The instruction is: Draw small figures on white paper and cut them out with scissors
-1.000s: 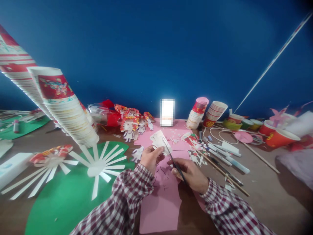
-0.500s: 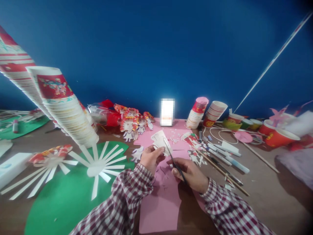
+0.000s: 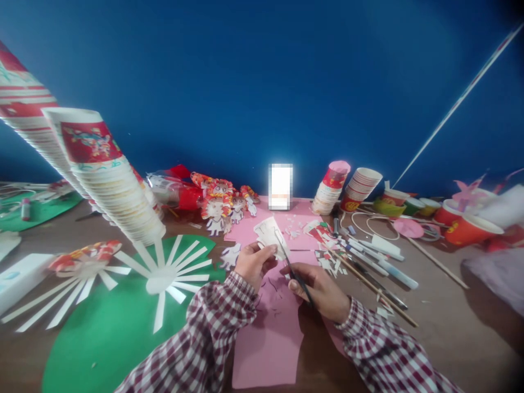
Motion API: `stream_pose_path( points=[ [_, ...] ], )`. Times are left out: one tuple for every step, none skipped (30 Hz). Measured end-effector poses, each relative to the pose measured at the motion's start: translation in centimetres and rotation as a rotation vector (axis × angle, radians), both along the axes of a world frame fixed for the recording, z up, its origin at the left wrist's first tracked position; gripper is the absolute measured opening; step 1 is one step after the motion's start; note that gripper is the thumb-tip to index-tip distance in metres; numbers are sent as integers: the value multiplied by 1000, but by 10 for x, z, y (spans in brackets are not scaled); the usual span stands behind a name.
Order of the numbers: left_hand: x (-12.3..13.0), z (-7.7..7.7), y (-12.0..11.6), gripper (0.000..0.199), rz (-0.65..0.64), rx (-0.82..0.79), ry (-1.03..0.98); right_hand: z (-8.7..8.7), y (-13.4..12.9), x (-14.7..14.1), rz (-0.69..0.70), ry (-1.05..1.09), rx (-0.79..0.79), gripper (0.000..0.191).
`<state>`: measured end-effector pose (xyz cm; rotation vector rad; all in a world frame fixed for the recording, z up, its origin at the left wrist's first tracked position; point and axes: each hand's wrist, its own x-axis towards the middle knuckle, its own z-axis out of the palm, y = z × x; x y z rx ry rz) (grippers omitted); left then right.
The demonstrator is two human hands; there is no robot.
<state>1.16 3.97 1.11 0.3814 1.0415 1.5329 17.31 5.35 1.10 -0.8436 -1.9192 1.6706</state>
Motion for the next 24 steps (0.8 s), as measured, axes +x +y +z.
stream_pose_path(
  points=[
    [0, 0, 0, 25, 2, -5, -2, 0, 0, 0, -3, -4, -1, 40],
    [0, 0, 0, 24, 3, -9, -3, 0, 0, 0, -5, -8, -2, 40],
    [0, 0, 0, 24, 0, -11, -2, 0, 0, 0, -7, -11, -4, 40],
    [0, 0, 0, 24, -4, -12, 0, 0, 1, 0, -7, -12, -6, 39],
    [0, 1, -1, 23, -6, -14, 1, -1, 1, 0, -7, -12, -6, 39],
    [0, 1, -1, 23, -7, -14, 1, -1, 1, 0, -7, -11, -6, 39],
    [0, 1, -1, 22, -7, -15, 0, -1, 1, 0, -6, -10, -4, 39],
    [0, 1, -1, 22, -6, -16, 0, -1, 1, 0, -6, -8, 2, 38],
    [0, 1, -1, 22, -7, -15, -1, -1, 1, 0, -8, -7, 11, 38],
    [0, 1, -1, 22, -7, -15, -2, 0, 1, 0, -11, -8, 25, 37],
    [0, 1, 0, 22, -6, -17, -2, 0, 1, 0, -14, -12, 41, 36],
    [0, 1, 0, 22, -5, -21, -3, 0, 1, 0, -17, -19, 54, 36],
    [0, 1, 0, 22, 0, -26, -6, 0, 1, 0, -21, -27, 64, 36],
    [0, 0, 0, 22, 5, -29, -8, 0, 1, -1, -24, -36, 68, 36],
    [0, 0, 0, 22, 8, -30, -10, 0, 1, -1, -29, -43, 71, 37],
    [0, 0, 0, 22, 11, -31, -11, 0, 1, -1, -33, -51, 72, 37],
    [0, 0, 0, 22, 12, -30, -11, 0, 1, -1, -36, -57, 73, 38],
    [0, 0, 0, 22, 13, -31, -10, -1, 1, -1, -38, -60, 77, 38],
    [0, 1, 0, 23, 15, -33, -9, -1, 1, -1, -39, -62, 81, 38],
    [0, 1, 0, 23, 16, -35, -9, -2, 1, -1, -38, -60, 82, 38],
    [0, 2, 0, 23, 18, -38, -10, -3, 0, 0, -34, -55, 77, 38],
    [1, 2, 0, 23, 17, -39, -12, -4, 0, 0, -27, -46, 69, 38],
    [2, 2, -1, 23, 16, -40, -15, -5, 0, 0, -21, -35, 60, 38],
    [2, 3, -1, 23, 14, -42, -18, -5, 0, 0, -16, -26, 51, 38]
  ],
)
